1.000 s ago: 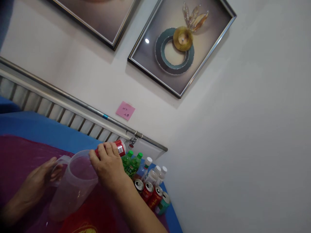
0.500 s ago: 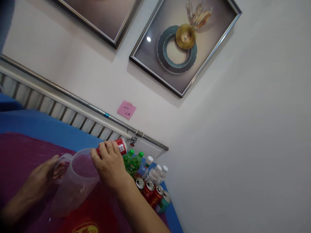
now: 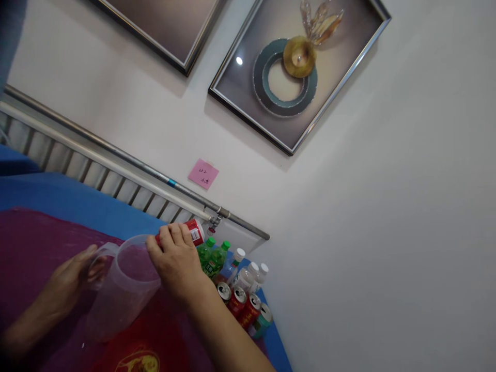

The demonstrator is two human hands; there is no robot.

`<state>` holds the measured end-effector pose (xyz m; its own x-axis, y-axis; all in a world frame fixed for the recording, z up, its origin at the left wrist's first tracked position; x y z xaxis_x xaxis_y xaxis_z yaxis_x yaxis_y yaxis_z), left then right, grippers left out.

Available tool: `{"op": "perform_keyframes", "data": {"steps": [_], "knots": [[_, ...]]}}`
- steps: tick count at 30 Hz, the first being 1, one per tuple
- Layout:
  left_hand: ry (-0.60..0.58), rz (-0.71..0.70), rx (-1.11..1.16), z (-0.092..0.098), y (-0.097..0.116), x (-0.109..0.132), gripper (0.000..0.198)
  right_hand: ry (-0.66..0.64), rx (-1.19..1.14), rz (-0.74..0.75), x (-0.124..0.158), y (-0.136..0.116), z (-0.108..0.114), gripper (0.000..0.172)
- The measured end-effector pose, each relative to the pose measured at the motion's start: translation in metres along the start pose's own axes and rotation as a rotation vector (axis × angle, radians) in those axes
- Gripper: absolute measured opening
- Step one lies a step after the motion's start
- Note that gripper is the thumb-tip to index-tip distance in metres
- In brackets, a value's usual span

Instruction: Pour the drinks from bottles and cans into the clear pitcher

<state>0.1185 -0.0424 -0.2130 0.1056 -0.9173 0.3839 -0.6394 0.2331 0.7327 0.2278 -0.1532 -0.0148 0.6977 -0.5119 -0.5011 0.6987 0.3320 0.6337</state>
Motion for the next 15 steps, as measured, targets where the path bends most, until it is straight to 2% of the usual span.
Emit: {"op": "perform_keyframes", "data": {"steps": [5, 11, 15], "knots": [[0.034, 0.030, 0.021, 0.002, -0.001, 0.000, 0.070, 0.012, 0.027, 0.013, 0.000, -0.001, 0.000, 0.036], [0.001, 0.003, 0.012, 0.002, -0.006, -0.009, 0.063, 0.021, 0.023, 0.021, -0.001, -0.001, 0.001, 0.037], [0.010, -0.026, -0.005, 0.003, -0.004, -0.009, 0.068, 0.016, 0.021, 0.020, 0.000, -0.001, 0.000, 0.038]]}}
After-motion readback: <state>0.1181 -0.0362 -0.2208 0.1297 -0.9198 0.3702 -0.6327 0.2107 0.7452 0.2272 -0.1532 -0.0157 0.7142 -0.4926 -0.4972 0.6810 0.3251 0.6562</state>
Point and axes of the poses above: each hand's wrist, its own x-axis away from the middle knuckle, its own z-axis out of the back of the hand, y = z × x, the point moved 8 cm from there along -x, towards the middle knuckle, and after that the axes turned 15 degrees about y, right-handed, at the moved point
